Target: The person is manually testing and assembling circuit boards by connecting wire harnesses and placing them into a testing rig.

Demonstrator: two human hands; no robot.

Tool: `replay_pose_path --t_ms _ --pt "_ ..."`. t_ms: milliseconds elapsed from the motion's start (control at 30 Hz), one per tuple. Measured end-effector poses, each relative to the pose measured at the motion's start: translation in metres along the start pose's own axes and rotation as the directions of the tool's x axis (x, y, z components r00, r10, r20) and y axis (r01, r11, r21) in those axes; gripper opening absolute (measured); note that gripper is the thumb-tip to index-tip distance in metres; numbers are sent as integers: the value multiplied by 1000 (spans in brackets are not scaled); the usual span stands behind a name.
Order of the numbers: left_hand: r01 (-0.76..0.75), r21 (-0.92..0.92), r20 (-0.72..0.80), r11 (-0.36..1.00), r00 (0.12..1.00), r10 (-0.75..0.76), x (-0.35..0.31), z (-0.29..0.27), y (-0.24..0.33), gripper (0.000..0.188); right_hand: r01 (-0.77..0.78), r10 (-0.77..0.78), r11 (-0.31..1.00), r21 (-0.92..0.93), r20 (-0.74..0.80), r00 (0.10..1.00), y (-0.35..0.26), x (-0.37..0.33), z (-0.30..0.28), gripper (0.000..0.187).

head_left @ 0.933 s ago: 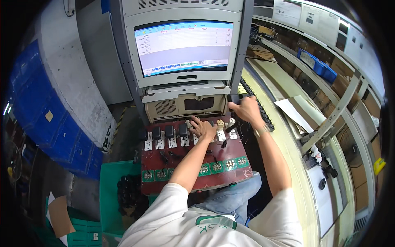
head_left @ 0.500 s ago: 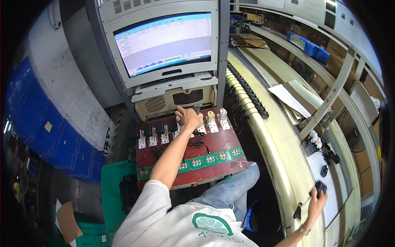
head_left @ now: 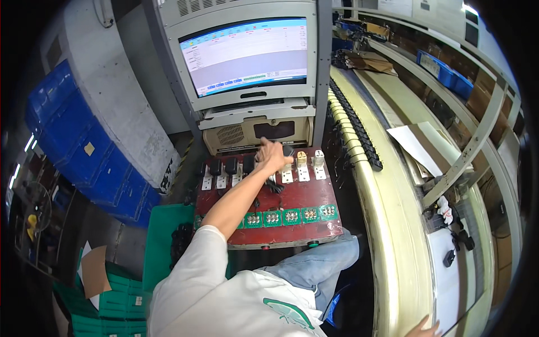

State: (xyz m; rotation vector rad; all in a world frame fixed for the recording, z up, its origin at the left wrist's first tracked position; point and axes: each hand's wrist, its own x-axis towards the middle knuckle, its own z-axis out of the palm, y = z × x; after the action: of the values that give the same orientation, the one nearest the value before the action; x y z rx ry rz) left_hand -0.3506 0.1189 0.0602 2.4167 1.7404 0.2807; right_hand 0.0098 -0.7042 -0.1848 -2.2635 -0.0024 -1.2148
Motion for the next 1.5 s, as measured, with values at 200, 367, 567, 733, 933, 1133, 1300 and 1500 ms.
replay_pose_path --t_ms 200,367,567,733,933,1133,1300,1500 --pt "-621 -517 -184 590 753 632 -127 -86 126 53 -457 -111 674 581 691 714 -405 -35 -111 54" --pt "-533 -746 112 400 492 864 -240 0 275 51 -282 -141 694 663 509 849 -437 -57 -141 34" --pt "-680 -652 182 336 289 940 -403 164 402 44 -427 73 700 572 537 840 -437 -63 -192 22" --pt "-719 -688 -384 95 473 793 -445 203 425 36 -510 220 698 502 527 821 -447 -61 -181 20" --pt "-715 -585 -220 382 594 774 -114 144 390 33 -655 285 639 404 667 688 -410 -53 -111 23" --pt "-751 120 -412 650 558 720 165 219 267 45 -260 -28 900 350 642 766 -417 -43 -10 34" --pt "-804 42 -286 594 560 778 114 219 291 56 -463 -19 852 245 898 440 -438 -24 72 54" --pt "-795 -283 229 536 487 843 -46 139 337 64 -675 183 738 2 962 202 -439 -3 104 67"
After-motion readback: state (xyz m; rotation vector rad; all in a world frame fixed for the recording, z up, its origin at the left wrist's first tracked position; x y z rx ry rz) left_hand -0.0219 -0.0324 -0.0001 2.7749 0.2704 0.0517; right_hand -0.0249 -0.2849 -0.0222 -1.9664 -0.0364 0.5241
